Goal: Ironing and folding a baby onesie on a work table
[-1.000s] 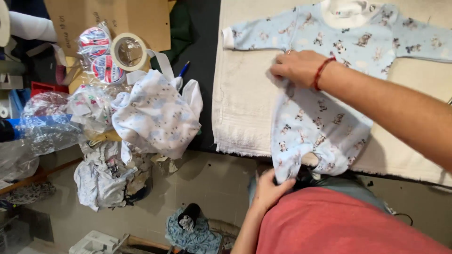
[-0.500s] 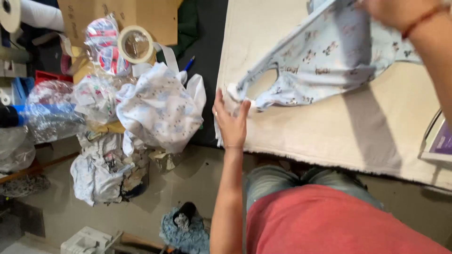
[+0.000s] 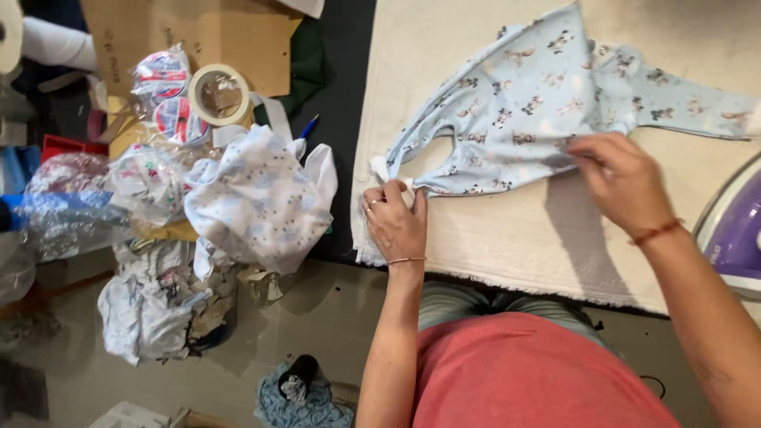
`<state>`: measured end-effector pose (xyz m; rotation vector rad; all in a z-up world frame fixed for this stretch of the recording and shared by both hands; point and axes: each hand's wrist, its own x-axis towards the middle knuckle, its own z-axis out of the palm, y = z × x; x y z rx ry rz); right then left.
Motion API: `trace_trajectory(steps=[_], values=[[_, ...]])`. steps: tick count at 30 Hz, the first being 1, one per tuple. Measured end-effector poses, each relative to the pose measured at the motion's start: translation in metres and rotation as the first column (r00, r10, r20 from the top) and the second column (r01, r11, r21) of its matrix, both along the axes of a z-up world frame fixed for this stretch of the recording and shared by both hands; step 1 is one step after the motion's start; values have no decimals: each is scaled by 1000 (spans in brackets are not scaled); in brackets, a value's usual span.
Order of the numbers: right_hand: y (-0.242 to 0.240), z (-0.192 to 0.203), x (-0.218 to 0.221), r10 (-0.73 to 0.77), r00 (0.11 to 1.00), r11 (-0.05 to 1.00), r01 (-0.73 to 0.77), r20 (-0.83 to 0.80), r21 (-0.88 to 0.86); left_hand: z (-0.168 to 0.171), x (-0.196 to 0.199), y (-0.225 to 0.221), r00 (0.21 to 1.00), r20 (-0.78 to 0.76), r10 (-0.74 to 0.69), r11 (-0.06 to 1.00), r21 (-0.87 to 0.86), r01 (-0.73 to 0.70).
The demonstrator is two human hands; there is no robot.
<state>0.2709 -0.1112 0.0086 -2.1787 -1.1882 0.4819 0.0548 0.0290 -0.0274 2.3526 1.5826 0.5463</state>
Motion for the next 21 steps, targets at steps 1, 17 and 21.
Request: trace_trajectory(steps=[1, 17, 21], values=[[13, -9, -1, 143, 990, 989, -144, 18, 46, -2, -3, 1, 1000, -15, -1, 999, 33, 2], [14, -77, -32, 223, 892, 958, -275, 394, 82, -43, -42, 3, -12, 667, 745, 643, -714, 276], [14, -77, -29, 232, 885, 958, -281, 404, 65, -4, -43, 9, 467, 800, 377, 857, -493, 152]])
